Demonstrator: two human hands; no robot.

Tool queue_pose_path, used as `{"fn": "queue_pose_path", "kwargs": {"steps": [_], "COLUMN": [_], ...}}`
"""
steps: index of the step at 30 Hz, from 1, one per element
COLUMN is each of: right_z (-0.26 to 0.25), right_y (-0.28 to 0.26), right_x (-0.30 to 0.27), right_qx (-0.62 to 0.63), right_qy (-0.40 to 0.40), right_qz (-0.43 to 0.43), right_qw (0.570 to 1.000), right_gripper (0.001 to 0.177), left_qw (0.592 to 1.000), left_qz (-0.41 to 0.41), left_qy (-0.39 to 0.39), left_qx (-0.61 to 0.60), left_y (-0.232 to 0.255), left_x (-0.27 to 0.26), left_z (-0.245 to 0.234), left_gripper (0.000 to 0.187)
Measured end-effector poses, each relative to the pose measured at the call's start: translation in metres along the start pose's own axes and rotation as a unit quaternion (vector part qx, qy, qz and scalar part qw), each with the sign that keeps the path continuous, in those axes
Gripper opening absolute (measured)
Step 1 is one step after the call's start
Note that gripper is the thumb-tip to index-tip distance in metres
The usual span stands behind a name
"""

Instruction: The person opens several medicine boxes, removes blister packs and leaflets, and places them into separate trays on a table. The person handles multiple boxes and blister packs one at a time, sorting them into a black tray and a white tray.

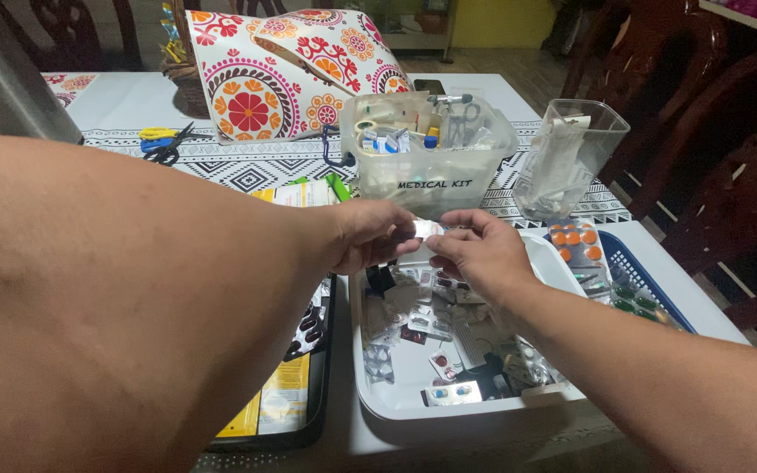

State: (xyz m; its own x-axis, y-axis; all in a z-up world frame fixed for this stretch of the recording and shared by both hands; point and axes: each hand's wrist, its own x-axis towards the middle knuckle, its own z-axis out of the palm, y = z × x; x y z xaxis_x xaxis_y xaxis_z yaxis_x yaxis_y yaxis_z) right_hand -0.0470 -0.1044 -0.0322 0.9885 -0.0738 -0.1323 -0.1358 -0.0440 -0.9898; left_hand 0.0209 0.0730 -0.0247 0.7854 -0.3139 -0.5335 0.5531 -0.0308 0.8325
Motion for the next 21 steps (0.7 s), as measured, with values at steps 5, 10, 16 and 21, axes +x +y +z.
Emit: {"fn": "queue_pose_path", "kwargs": {"steps": [5, 10, 16, 21], "right_z": [-0.001, 0.001, 0.004, 0.006], "right_y": [-0.004, -0.007, -0.008, -0.016], "right_x": [-0.002, -0.004, -0.01, -0.017], "right_qx": [-0.004, -0.004, 0.015, 0.005], "right_qy": [0.018, 0.009, 0.01, 0.017], "right_qz": [0.045, 0.045, 0.054, 0.066], "right_qw": [0.999, 0.999, 0.998, 0.998], "right_gripper": [0.04, 0.043, 0.042, 0.043], "left_qw": [1.0, 1.0, 0.999, 0.999], "left_qz": [-0.001, -0.002, -0.005, -0.005], "left_qy": [-0.012, -0.026, -0.031, -0.043], "left_qx": [-0.021, -0.011, -0.007, -0.006], "left_y": [-0.001, -0.002, -0.002, 0.0], "left_x": [-0.006, -0.008, -0.007, -0.013], "left_z": [0.001, -0.002, -0.004, -0.002], "left_gripper": [0.012, 0.015, 0.016, 0.015]}}
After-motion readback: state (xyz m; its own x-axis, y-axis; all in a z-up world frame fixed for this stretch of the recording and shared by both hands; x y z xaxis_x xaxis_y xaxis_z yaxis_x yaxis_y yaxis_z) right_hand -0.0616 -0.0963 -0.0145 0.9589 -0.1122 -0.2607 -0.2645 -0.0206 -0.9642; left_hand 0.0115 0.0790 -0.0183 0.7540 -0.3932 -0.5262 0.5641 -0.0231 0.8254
